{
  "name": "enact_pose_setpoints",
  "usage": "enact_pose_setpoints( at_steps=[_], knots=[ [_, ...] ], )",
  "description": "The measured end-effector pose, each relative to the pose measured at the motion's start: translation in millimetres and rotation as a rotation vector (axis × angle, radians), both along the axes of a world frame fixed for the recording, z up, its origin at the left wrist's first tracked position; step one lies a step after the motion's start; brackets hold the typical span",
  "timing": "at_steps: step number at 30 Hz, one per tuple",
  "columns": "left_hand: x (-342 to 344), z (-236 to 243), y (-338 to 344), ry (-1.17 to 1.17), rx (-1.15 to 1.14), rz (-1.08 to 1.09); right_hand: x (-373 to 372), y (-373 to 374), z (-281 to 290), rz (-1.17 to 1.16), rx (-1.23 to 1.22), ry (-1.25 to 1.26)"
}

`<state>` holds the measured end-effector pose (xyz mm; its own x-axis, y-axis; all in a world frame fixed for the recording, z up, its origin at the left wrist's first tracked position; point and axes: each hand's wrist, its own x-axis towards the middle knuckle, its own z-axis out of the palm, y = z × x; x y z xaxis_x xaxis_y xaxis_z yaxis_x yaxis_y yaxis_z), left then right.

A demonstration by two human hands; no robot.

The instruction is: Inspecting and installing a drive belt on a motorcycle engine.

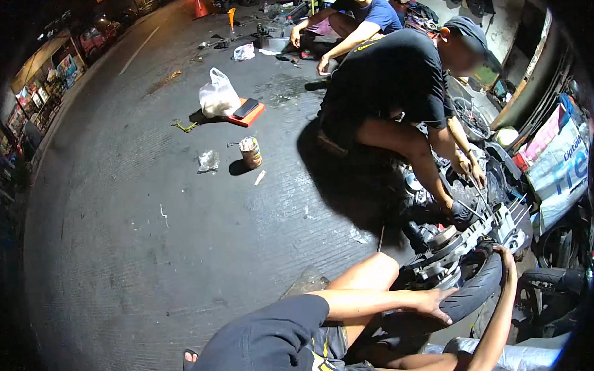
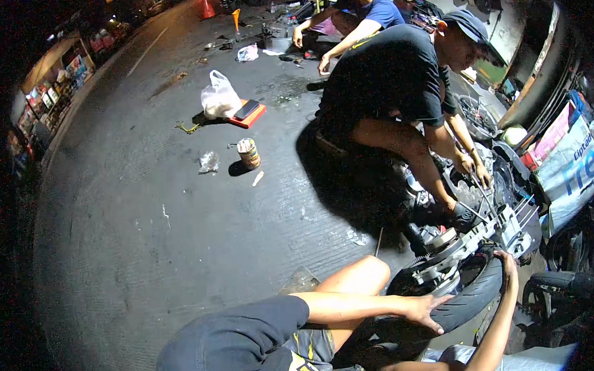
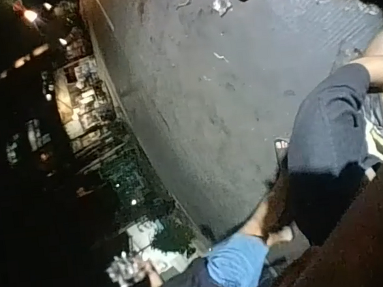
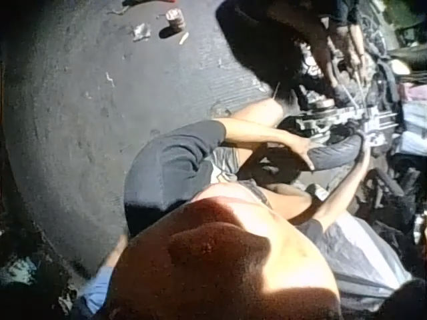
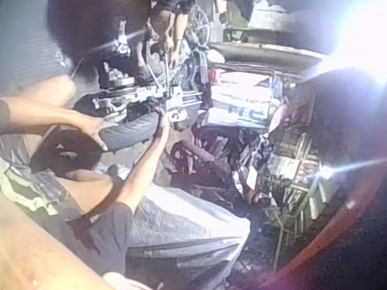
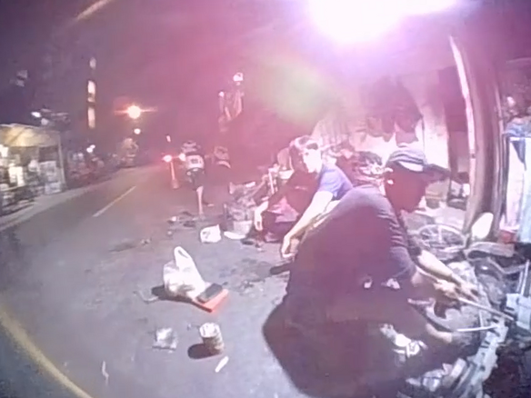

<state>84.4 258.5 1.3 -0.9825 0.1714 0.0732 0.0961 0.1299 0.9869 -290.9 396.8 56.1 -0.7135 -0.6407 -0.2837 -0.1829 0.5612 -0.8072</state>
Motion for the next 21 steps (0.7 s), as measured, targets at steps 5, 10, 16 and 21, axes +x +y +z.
enact_pose_setpoints(
  at_steps=[5, 10, 16, 21],
  knots=[
    [4.7, 6.6, -5.3, 0.039, 0.006, -0.025, 14.0, -7.6, 7.8, -0.089, 0.045, 0.054],
    [-3.6, -8.8, -2.7, -0.032, -0.063, -0.055, 34.7, -2.2, 12.9, -0.030, -0.072, 0.119],
    [-24.3, -9.9, -29.5, 0.106, 0.159, -0.091, 25.2, -7.9, 2.3, -0.035, -0.075, 0.193],
    [-21.3, -18.0, -26.1, 0.018, 0.065, -0.090, 15.8, 6.7, -4.2, 0.057, 0.032, 0.294]
  ],
)
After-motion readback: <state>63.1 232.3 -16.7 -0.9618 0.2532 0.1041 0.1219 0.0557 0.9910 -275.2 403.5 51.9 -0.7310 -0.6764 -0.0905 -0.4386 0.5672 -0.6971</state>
